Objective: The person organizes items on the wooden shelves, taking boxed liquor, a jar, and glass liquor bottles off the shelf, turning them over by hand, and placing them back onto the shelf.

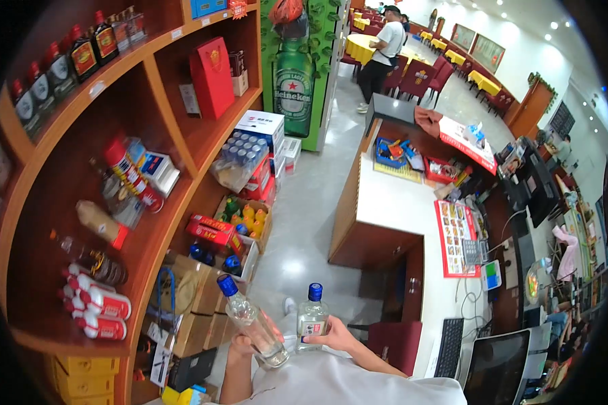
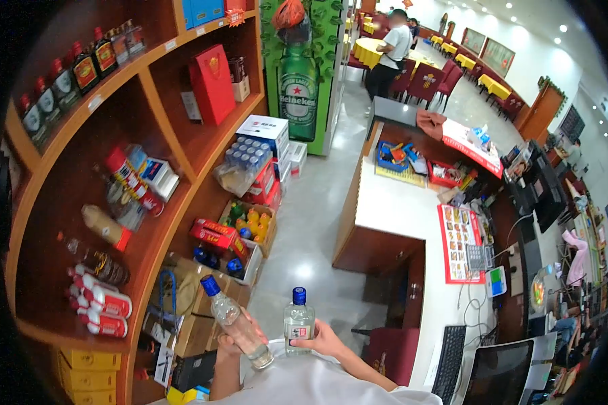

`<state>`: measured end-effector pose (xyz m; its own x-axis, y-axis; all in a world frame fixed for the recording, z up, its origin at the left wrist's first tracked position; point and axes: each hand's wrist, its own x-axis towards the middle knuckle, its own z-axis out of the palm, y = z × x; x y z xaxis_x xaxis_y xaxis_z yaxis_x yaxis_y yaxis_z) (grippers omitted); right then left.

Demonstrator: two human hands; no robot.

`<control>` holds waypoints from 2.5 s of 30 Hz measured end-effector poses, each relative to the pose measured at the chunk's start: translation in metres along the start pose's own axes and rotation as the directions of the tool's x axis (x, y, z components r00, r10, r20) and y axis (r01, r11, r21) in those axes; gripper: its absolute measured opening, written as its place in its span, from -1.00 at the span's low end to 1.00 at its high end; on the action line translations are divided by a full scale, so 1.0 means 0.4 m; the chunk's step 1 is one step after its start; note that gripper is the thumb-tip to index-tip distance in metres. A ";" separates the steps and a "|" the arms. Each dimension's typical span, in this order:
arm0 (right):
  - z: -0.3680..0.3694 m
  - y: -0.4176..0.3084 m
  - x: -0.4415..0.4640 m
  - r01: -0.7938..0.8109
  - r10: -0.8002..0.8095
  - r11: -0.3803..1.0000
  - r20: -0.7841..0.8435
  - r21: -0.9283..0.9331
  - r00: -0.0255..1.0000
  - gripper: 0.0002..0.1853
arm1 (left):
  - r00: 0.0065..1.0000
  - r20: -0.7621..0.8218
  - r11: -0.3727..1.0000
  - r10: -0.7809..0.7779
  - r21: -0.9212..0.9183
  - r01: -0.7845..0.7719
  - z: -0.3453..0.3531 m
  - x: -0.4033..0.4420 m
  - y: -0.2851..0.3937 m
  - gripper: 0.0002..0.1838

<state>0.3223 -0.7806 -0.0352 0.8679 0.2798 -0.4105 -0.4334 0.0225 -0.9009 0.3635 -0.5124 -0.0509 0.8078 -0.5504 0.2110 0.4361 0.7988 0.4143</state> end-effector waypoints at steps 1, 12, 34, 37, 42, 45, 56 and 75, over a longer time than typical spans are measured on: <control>-0.022 -0.038 0.033 -0.024 0.023 0.999 -0.028 -0.044 0.999 -0.40 | 1.000 0.006 1.000 0.004 -0.009 -0.004 -0.022 0.053 0.008 -0.16; -0.254 -0.308 0.417 0.068 -0.064 0.997 -0.099 0.040 0.993 -0.44 | 1.000 0.018 0.998 0.026 -0.049 -0.025 -0.159 0.493 0.205 -0.20; -0.712 -0.691 1.213 0.160 -0.139 0.987 0.457 -0.007 0.879 -0.34 | 0.840 -0.231 0.869 0.490 0.059 -0.491 -0.226 1.100 0.218 -0.18; -0.677 -0.719 1.330 0.112 -0.041 0.988 0.531 -0.103 0.846 -0.29 | 0.764 -0.349 0.834 0.543 0.115 -0.540 -0.282 1.041 0.191 -0.15; -0.546 -0.824 1.499 0.131 0.065 0.954 0.611 -0.270 0.789 -0.34 | 0.634 -0.493 0.779 0.596 0.164 -0.604 -0.301 1.033 0.193 -0.10; -0.400 -0.888 1.562 0.211 -0.095 0.972 0.640 -0.107 0.762 -0.35 | 0.641 -0.408 0.742 0.650 0.156 -0.652 -0.330 1.048 0.273 -0.12; -0.010 -1.097 1.811 0.541 -0.279 0.839 0.811 -0.054 0.514 -0.24 | 0.557 -0.383 0.663 0.737 0.249 -0.706 -0.379 0.994 0.399 -0.19; 0.263 -0.979 2.127 0.488 -0.384 0.856 0.841 0.170 0.381 -0.29 | 0.126 -0.556 0.506 0.822 0.610 -0.610 -0.352 1.229 0.409 -0.20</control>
<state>1.2048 -0.4502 -0.0169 0.2931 0.9052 0.3077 0.0112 0.3185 -0.9478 0.8879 -0.6182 -0.0041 0.6803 0.7222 -0.1251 -0.5140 0.5918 0.6210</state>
